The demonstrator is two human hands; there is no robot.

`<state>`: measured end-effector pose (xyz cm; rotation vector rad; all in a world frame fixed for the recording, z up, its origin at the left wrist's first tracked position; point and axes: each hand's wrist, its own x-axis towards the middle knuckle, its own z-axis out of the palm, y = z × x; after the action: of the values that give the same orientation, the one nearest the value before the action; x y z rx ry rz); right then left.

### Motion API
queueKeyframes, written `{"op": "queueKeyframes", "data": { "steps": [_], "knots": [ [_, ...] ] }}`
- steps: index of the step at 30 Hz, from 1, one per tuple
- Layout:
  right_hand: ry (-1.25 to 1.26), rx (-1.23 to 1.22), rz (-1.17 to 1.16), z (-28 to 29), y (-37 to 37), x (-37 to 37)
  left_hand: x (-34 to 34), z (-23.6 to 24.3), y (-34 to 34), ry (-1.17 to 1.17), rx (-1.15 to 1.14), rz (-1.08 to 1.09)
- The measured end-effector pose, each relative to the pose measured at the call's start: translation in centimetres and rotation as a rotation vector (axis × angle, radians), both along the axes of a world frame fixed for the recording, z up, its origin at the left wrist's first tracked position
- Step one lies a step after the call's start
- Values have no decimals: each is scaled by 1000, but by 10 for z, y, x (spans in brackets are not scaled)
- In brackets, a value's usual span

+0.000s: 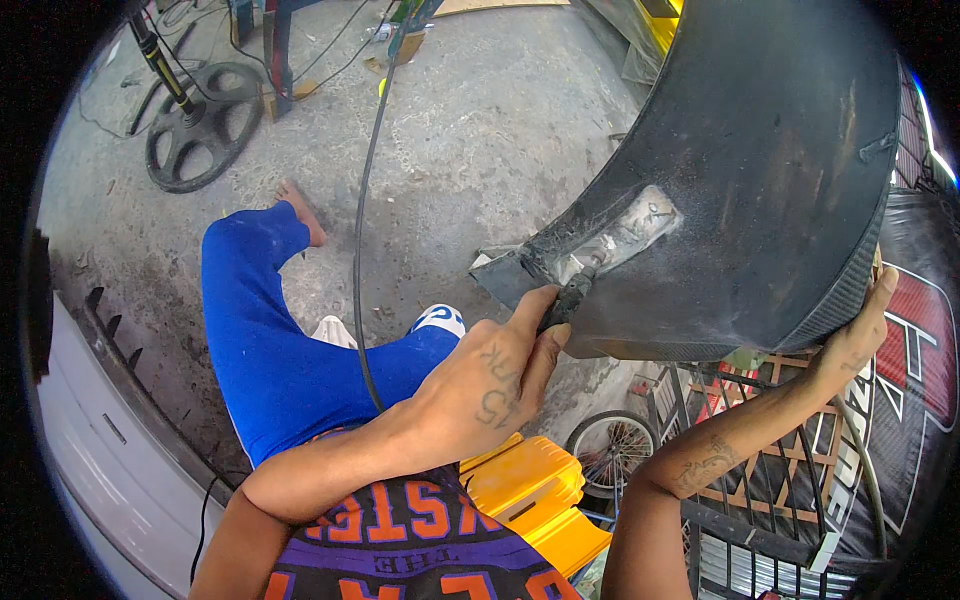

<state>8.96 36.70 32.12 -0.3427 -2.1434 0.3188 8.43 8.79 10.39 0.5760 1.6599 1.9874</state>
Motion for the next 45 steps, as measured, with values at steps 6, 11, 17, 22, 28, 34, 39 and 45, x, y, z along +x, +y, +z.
{"op": "queueKeyframes", "data": {
  "steps": [6, 11, 17, 22, 28, 34, 39, 45],
  "knots": [
    [9, -100, -76, -1, -9, -3, -1, -7, 1, -3, 6, 11],
    [-14, -89, -37, 1, -6, 0, -1, -1, -2, -6, 3, -5],
    [-112, -79, -25, 9, 12, 8, -2, -1, 0, -7, -7, -14],
    [-34, -48, -66, 1, -5, 0, -1, -6, 0, 3, 4, 12],
    [-38, -44, -53, 1, -4, 0, -1, -2, -2, -14, -1, -22],
    [-21, -41, -6, 2, 2, 1, 0, -6, -1, -13, 2, -14],
    [-8, -18, -5, -1, -6, -2, -1, -6, -2, 0, 15, 15],
    [-31, 4, -57, 0, -8, -2, -1, -2, -1, -18, -20, -34]
  ]
}}
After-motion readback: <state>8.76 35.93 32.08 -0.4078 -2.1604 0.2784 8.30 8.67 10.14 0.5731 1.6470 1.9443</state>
